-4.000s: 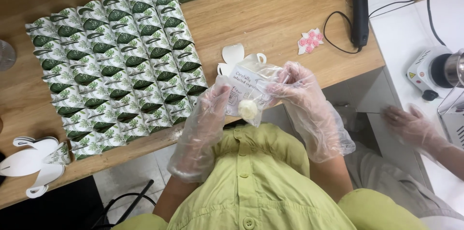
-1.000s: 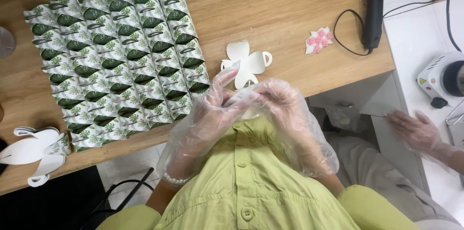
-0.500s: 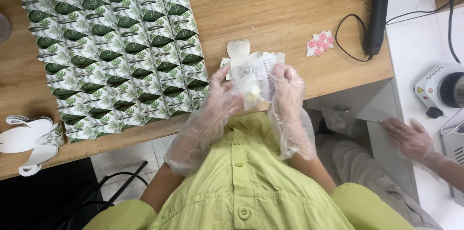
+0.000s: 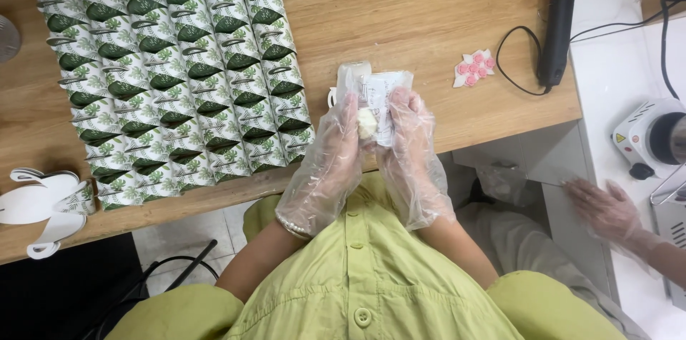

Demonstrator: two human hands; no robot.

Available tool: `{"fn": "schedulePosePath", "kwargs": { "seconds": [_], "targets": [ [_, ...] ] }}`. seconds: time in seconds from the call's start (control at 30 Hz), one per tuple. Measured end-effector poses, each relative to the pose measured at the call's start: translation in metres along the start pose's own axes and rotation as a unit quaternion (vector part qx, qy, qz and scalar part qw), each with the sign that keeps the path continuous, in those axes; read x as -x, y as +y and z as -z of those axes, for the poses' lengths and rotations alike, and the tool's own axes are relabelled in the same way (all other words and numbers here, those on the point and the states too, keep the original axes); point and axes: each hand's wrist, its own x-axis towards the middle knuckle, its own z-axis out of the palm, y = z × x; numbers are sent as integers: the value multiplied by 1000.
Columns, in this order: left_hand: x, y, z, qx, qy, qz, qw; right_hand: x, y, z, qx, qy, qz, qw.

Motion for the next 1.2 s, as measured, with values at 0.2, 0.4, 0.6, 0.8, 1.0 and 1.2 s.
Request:
{"fn": "schedulePosePath", "kwargs": {
  "seconds": [0.2,0.4,0.6,0.8,1.0,1.2],
  "targets": [
    [-7,19,10,-2,33,-60,998,-10,37,31,28,-3,61,998],
    [2,11,-22,292,-117,283,906,-8,49,59,160,-54,111,979],
    [20,12,-7,384,-233,397,800,29,20,65,422,-151,158,880],
    [41,-8,-22,-27,-30,-121,992,20,35,86,417,-96,35,903],
    [38,-25,-33,-46,-65,11,997,30,21,76,147,-112,-140,973],
    [19,-8,-17,67,-111,114,985,24,24,74,137,-200,-158,957]
  ]
}}
